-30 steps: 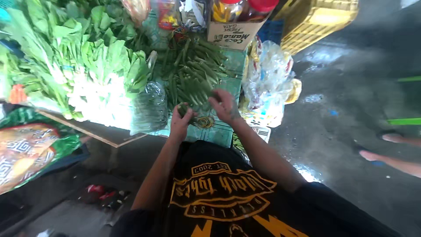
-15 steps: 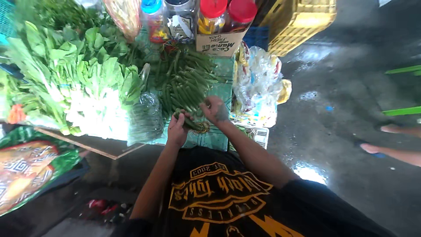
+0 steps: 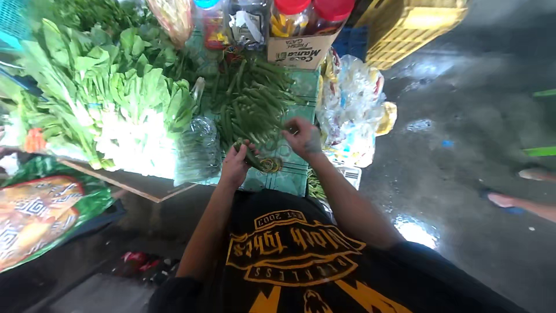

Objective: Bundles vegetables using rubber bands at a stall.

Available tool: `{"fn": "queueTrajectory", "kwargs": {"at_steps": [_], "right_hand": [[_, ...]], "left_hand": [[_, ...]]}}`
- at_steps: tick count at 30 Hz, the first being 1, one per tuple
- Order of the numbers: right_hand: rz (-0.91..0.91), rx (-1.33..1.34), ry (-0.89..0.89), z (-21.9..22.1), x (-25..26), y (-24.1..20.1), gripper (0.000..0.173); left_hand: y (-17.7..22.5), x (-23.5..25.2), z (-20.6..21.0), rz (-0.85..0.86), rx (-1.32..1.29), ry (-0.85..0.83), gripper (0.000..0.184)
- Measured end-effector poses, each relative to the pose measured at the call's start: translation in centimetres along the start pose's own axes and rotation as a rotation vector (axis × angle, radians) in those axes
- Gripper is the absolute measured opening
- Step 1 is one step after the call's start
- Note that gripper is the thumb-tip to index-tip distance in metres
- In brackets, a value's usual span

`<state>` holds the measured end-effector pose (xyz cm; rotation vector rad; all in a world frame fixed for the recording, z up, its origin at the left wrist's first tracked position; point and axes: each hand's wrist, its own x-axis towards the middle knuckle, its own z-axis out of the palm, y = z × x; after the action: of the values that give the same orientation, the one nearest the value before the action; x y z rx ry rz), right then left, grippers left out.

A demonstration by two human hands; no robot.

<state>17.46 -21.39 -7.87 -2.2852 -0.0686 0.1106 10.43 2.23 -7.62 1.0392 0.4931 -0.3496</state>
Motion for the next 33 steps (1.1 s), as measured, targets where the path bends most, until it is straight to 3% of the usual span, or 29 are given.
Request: {"fn": "queueTrajectory", "kwargs": {"at_steps": [3,7,10,13,20,23,24,26,28,30,33], "right_hand": [[-0.174,0.111,0.066,-4.4,-0.3,-0.9,0.019],[-0.394,0.216,-0.207,-8.6,0.0,-4.0,0.020],[-0.458,0.176,-0.332,-6.8,0.0,-6.2,0.018],[-0.473,0.194,-0.262,-3.3,-0.5,-6.6,0.013],[-0.537,0.379,-0.236,-0.3,-1.3,-5.9,0.012],[-0.369,0.545,-0.276,-0.2,-0.6,-3.9,0.024],[-0.268,0.513,-0.241,-0.5,-0.4,-2.9,0.025],[-0.080,0.200,-0.176,-1.2,-0.2,-0.4,0.025],[0.000,-0.084,-0.262,-0.8,-0.8,2.7,0.026],[-0.058,-0.212,-0.326,0.8,-2.4,5.2,0.025],[-0.382,-0.331,-0.174,3.0,-4.6,8.2,0.011]], "left_hand": [[0.6,0.1,-0.9,0.009,0.043,-0.089,0.033],[1.6,0.3,-1.0,0.014,0.135,-0.292,0.035],[2.0,0.3,0.3,0.005,0.244,-0.442,0.034],[1.7,0.0,1.7,-0.017,0.272,-0.496,0.032],[0.9,-2.1,0.4,-0.036,0.128,-0.490,0.033],[0.6,-2.5,0.4,-0.009,0.069,-0.471,0.035],[0.8,-2.6,0.3,0.014,0.082,-0.444,0.035],[1.3,-2.5,-0.2,0.056,0.134,-0.373,0.034],[1.8,-2.9,-1.2,0.048,0.240,-0.283,0.035],[2.1,-3.4,-2.2,0.008,0.338,-0.222,0.034],[1.4,-3.8,-2.6,-0.022,0.341,-0.205,0.033]]}}
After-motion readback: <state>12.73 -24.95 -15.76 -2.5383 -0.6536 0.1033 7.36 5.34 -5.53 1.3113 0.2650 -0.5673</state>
